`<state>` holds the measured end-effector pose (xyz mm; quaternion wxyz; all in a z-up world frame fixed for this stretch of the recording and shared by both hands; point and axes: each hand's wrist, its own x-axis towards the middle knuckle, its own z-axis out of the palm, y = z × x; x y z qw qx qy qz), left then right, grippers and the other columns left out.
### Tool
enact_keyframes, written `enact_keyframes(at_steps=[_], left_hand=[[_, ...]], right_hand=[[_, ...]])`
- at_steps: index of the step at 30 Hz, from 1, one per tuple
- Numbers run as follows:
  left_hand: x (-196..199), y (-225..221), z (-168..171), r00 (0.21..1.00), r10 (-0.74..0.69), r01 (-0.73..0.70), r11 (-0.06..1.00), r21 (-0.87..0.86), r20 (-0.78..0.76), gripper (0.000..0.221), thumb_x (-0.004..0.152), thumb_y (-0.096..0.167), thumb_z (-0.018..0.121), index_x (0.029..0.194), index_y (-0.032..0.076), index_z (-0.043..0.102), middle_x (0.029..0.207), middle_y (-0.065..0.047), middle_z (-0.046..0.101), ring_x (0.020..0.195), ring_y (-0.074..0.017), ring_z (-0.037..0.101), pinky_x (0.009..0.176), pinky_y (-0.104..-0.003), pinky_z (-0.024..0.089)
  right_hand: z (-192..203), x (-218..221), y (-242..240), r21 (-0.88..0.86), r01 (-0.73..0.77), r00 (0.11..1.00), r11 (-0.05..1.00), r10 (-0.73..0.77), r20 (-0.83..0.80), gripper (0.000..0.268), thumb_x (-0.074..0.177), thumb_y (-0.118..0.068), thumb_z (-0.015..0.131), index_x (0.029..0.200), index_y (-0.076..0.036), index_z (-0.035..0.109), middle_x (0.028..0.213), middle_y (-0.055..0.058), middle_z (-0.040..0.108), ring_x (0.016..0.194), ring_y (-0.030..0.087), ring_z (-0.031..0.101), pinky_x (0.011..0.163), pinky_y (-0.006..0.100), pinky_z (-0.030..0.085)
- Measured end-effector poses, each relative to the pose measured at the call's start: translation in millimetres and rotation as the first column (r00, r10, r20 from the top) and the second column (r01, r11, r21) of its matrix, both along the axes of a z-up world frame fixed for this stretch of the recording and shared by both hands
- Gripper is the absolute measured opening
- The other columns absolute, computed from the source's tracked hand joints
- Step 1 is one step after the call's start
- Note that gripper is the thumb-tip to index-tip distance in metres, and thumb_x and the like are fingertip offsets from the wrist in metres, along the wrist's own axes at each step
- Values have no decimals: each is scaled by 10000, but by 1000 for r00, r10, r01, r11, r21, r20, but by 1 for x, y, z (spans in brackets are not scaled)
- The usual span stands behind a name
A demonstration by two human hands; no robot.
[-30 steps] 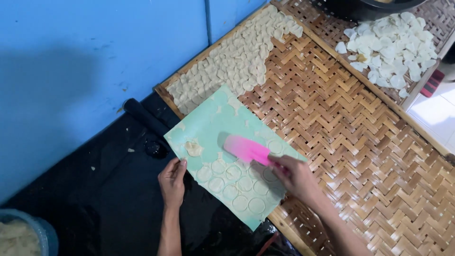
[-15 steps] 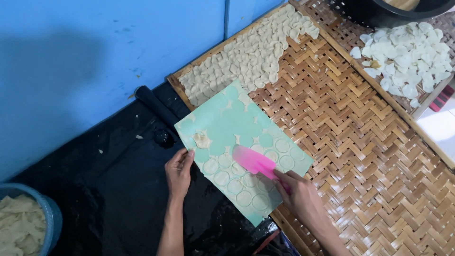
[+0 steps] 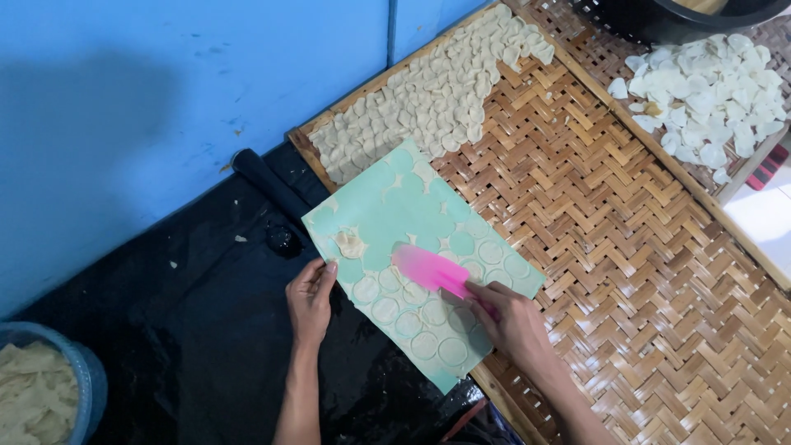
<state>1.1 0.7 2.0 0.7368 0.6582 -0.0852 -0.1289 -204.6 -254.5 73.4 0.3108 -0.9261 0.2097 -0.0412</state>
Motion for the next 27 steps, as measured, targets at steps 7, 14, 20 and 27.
enact_keyframes(at_steps=[7, 14, 20, 27], left_hand=[[-1, 2, -3, 1000, -2, 1, 999, -52, -22, 280, 983, 151, 660, 1162, -58, 712, 934, -42, 748, 810, -52, 655, 691, -206, 510], [-1, 2, -2, 1000, -8, 8, 1000, 19, -14, 289, 1002, 171, 663, 1165, -56, 735, 892, -61, 739, 769, -68, 625, 660, -222, 484], [1, 2, -6, 1000, -11, 11, 1000, -7, -1, 291, 991, 170, 663, 1163, -55, 726, 921, -65, 751, 798, -72, 654, 685, -225, 508], [0, 2, -3, 1000, -15, 15, 1000, -3, 24, 295, 998, 183, 658, 1172, -46, 728, 948, -72, 762, 828, -83, 676, 711, -228, 528]], right_hand=[[19, 8, 3, -62, 6, 1000, 998, -6, -6, 315, 894, -219, 705, 1196, -151, 762, 988, 74, 778, 639, 230, 743, 615, 402, 632], [22, 5, -7, 58, -60, 995, 997, 64, -71, 308, 891, -207, 691, 1179, -131, 769, 966, 69, 779, 576, 197, 707, 558, 373, 607], [18, 9, -11, 137, -84, 995, 987, 90, -38, 296, 891, -257, 715, 1143, -118, 786, 906, 55, 780, 571, 169, 689, 519, 354, 590], [-12, -2, -23, 228, -84, 992, 970, 102, -69, 287, 916, -310, 688, 1105, -120, 792, 882, 51, 788, 530, 133, 652, 450, 292, 540]])
